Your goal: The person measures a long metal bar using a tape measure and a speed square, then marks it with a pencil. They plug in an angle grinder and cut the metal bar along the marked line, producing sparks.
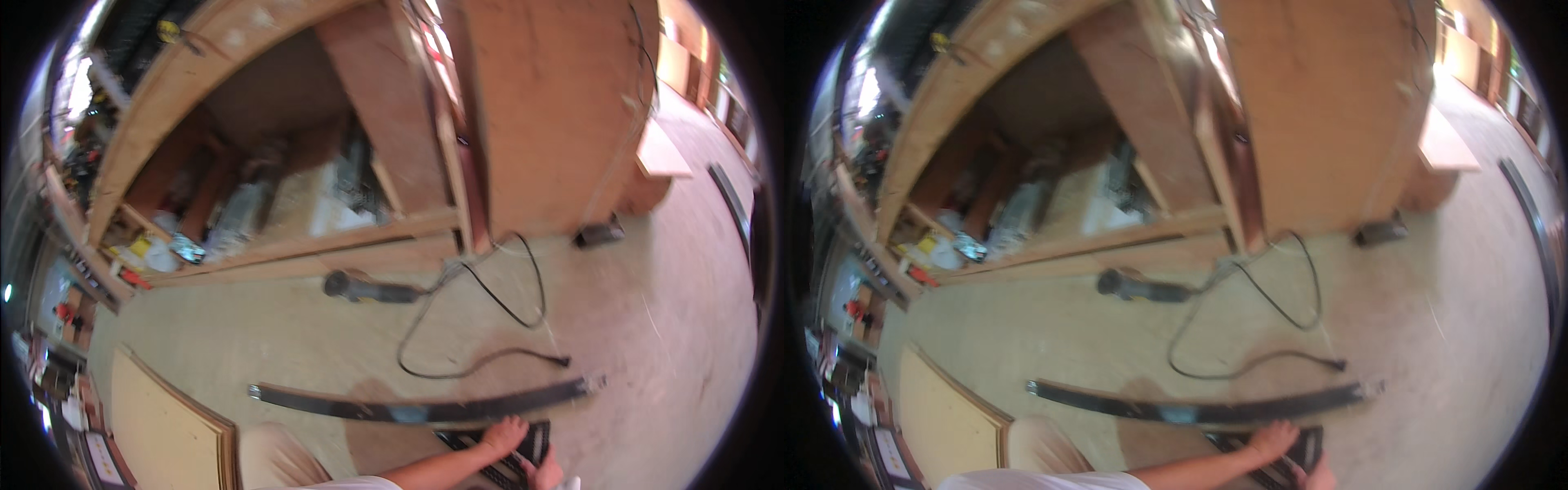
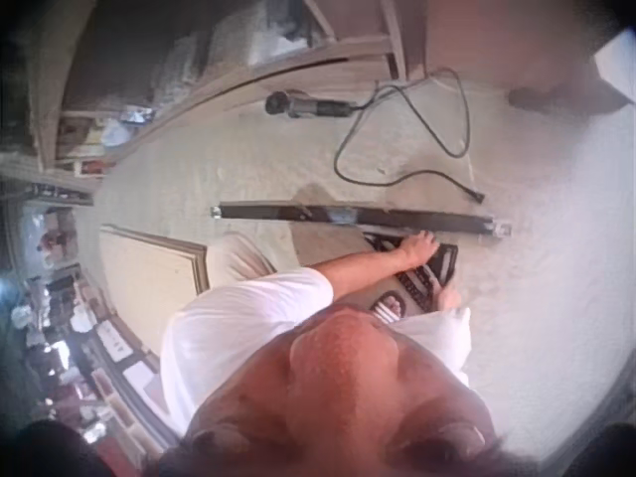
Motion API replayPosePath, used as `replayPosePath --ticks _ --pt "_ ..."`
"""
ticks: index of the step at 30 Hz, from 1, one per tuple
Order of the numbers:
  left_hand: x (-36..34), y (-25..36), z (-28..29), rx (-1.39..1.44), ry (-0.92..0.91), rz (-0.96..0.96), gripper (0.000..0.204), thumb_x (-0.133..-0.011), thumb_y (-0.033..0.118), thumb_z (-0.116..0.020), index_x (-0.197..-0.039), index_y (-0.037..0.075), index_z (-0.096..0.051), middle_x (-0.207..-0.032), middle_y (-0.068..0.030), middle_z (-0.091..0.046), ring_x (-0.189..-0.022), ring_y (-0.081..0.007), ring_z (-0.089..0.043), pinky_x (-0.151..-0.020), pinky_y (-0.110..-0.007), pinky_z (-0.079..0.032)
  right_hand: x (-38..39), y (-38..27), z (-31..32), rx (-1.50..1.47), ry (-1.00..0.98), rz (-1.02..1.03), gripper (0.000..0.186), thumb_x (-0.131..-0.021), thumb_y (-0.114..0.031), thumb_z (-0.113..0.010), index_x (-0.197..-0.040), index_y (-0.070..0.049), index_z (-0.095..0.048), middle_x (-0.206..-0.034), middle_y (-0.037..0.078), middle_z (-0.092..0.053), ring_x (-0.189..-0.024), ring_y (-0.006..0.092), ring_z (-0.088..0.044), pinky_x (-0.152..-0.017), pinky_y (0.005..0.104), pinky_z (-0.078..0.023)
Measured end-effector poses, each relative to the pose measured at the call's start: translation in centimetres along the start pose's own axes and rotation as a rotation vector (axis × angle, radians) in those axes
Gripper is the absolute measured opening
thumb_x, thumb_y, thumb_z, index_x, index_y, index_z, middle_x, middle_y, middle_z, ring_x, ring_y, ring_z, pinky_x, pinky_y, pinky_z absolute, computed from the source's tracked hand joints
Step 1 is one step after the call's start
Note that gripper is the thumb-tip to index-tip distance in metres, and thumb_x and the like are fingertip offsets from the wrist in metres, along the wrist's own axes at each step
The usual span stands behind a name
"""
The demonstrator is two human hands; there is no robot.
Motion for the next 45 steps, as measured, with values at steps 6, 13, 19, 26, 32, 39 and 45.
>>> replayPosePath --ticks 6,13,19,26,32,39,45 --pt "-0.7 2.4 8.5 0.012 -0.249 -0.206 0.047 -0.09 0.044 -0.067 -0.127 0.015 -0.063 -0.134 -0.0102 -0.062 -0.118 -0.0335 -0.061 -0.099 -0.049 -0.048 -0.1 -1.7 6.4 0.102 0.11 -0.044 0.06 -0.081 -0.032 -0.071 -0.129 -0.004 -0.052 -0.106 0.024 -0.069 -0.091 0.0394 -0.067 -0.078 0.0463 -0.053" --pt "4.1 -9.9 40.9 0.175 0.941 -0.341 0.013 -0.083 0.01 -0.067 -0.093 0.007 -0.06 -0.093 -0.0108 -0.058 -0.091 -0.0276 -0.058 -0.081 -0.042 -0.049 0.2 -1.1 9.4 0.15 0.165 -0.031 0.055 -0.08 -0.025 -0.068 -0.129 -0.003 -0.054 -0.109 0.025 -0.068 -0.085 0.0395 -0.066 -0.073 0.0468 -0.052" --pt "13.1 -20.7 87.0 -0.234 1.808 0.217 0.068 -0.082 0.035 -0.076 -0.13 -0.004 -0.047 -0.132 -0.0268 -0.046 -0.123 -0.0403 -0.046 -0.104 -0.049 -0.04 2.9 0.8 12.2 0.192 0.241 -0.063 0.053 -0.079 -0.018 -0.064 -0.129 -0.003 -0.057 -0.112 0.025 -0.067 -0.081 0.0395 -0.066 -0.068 0.0473 -0.052" --pt "14.3 -26.3 93.1 0.097 1.333 0.616 0.087 -0.069 0.04 -0.084 -0.139 0.011 -0.043 -0.131 -0.023 -0.05 -0.115 -0.043 -0.055 -0.101 -0.046 -0.045 9.4 7.8 18.9 0.356 0.44 -0.076 0.052 -0.078 -0.011 -0.061 -0.129 -0.003 -0.059 -0.115 0.026 -0.066 -0.075 0.0396 -0.065 -0.063 0.0479 -0.052" --pt "17.8 -21.6 84.8 0.041 2.015 -0.154 0.073 -0.069 0.019 -0.086 -0.128 0.006 -0.046 -0.119 -0.0181 -0.054 -0.109 -0.0364 -0.055 -0.097 -0.045 -0.045 22.8 4.8 28.4 0.07 1.161 0.168 0.031 -0.087 -0.015 -0.06 -0.114 0.002 -0.065 -0.105 0.025 -0.067 -0.079 0.0405 -0.064 -0.068 0.0477 -0.052" --pt "16.3 -7.2 49.3 0.599 1.003 -0.508 0.082 -0.065 0.015 -0.089 -0.136 0.008 -0.048 -0.133 -0.0183 -0.047 -0.122 -0.0374 -0.051 -0.102 -0.047 -0.046 19.2 -26.7 26.5 -0.946 0.075 0.94 0.07 -0.101 -0.058 -0.034 -0.15 -0.009 -0.04 -0.135 0.015 -0.059 -0.043 0.0019 -0.032 -0.036 0.0202 -0.025" --pt "18.1 -6.9 41.2 0.513 0.778 -0.253 0.081 -0.072 0.001 -0.073 -0.146 0.007 -0.04 -0.138 -0.0211 -0.044 -0.128 -0.0403 -0.048 -0.099 -0.044 -0.048 15.6 -33.3 17.4 -0.937 -0.273 0.634 0.07 -0.093 -0.057 -0.057 -0.133 0.0 -0.056 -0.084 -0.002 -0.059 -0.052 0.0028 -0.044 -0.041 0.021 -0.028"
Point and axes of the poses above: each hand's wrist, its own x-axis away from the middle knuckle, its own z-axis out of the back of the hand, y = z × x, the point moved 5 cm from there along -x, towards the middle knuckle
